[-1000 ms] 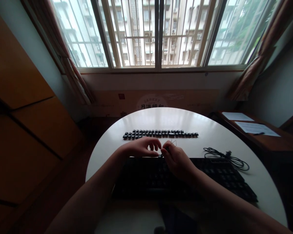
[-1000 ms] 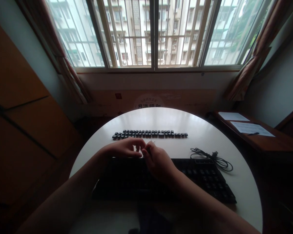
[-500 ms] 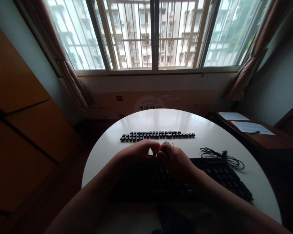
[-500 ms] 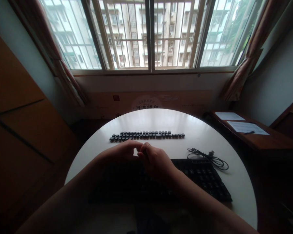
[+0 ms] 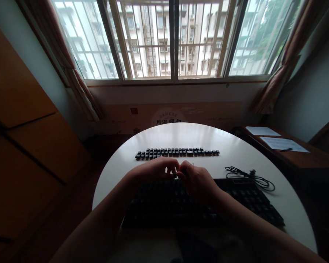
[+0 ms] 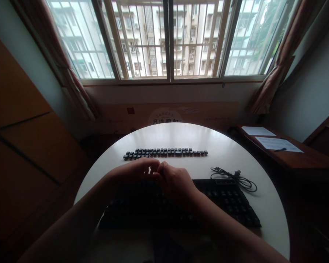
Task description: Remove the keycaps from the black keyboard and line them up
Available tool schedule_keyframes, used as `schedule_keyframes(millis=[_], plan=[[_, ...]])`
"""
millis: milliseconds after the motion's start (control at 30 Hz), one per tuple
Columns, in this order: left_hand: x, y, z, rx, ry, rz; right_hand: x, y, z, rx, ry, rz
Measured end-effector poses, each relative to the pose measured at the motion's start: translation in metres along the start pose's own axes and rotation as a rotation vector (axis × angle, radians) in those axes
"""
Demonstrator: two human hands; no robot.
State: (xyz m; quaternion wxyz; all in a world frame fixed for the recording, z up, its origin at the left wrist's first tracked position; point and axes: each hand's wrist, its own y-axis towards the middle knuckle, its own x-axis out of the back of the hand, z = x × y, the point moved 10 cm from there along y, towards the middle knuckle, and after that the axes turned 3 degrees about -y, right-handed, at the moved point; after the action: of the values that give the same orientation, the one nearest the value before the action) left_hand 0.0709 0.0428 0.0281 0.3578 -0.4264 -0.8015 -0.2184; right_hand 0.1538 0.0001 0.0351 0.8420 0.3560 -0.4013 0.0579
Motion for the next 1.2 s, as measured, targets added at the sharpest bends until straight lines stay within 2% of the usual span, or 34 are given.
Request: schedule_keyframes(millis=[100,167,300,367,433,533,733,900,1200], plan=[[0.012,-0.002,0.009,0.042,0.035,-0.078,0.002,0.001,-0.006,-0.037,-0.025,-0.012],[0.030,-0.004,0.018,0.056,0.075,-0.223,0.004,0.002,-0.011,-0.061,-0.018,-0.019],[0.074,-0.019,0.041,0.097,0.188,-0.592,0.004,0.002,-0.014,-0.071,-0.011,-0.029],[0.086,-0.025,0.052,0.112,0.239,-0.691,0.002,0.001,-0.013,-0.064,-0.015,-0.025],[0.090,-0.028,0.061,0.128,0.276,-0.728,0.000,0.001,-0.012,-0.055,-0.011,-0.021],[0.082,-0.024,0.072,0.175,0.362,-0.681,-0.001,0.001,-0.012,-0.060,0.011,-0.017],[0.054,-0.008,0.082,0.294,0.542,-0.489,-0.006,-0.001,-0.010,-0.073,0.047,0.018],[0.039,0.002,0.078,0.271,0.612,-0.353,-0.006,-0.001,-0.009,-0.069,0.042,0.022],[0.034,0.003,0.083,0.273,0.635,-0.295,-0.004,0.000,-0.006,-0.054,0.039,0.013]])
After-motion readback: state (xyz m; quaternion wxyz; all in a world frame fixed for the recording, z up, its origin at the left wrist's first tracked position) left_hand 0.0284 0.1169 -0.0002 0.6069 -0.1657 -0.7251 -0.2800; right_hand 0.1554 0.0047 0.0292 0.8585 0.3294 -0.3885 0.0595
